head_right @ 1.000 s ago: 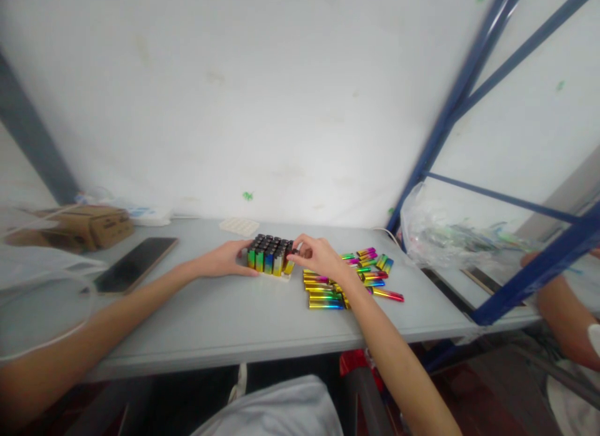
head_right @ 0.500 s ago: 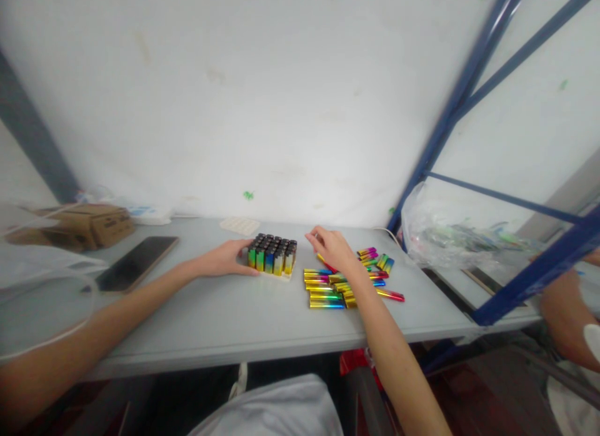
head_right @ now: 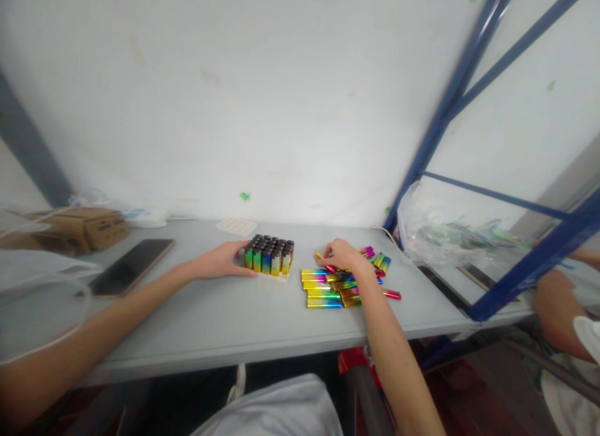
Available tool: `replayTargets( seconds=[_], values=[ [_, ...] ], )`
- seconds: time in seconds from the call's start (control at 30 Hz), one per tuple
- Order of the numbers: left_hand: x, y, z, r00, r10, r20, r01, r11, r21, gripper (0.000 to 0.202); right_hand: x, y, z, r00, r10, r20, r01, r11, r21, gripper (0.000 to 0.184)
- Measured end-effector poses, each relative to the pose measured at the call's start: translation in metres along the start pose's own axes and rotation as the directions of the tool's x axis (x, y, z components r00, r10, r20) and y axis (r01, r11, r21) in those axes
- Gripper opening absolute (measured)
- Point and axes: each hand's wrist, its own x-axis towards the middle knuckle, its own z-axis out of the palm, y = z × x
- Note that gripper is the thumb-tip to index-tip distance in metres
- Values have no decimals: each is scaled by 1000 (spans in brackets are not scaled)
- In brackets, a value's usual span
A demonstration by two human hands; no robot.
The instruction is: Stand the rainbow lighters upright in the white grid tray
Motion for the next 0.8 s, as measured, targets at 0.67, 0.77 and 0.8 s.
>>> replayTargets(
  seconds=[0.67,0.77,0.8],
  values=[
    [0,1,0,1000,-5,0,5,1000,-12,81,10,-37,0,811,34,-585,197,924,328,43],
    [0,0,0,1000,-3,-4,3,1000,-15,81,8,-43,-3,800,1,-600,275,888,368,52],
    [0,0,0,1000,-4,-5,4,1000,-16,81,7,-45,-3,819,3,-574,293,857,423,52]
  ],
)
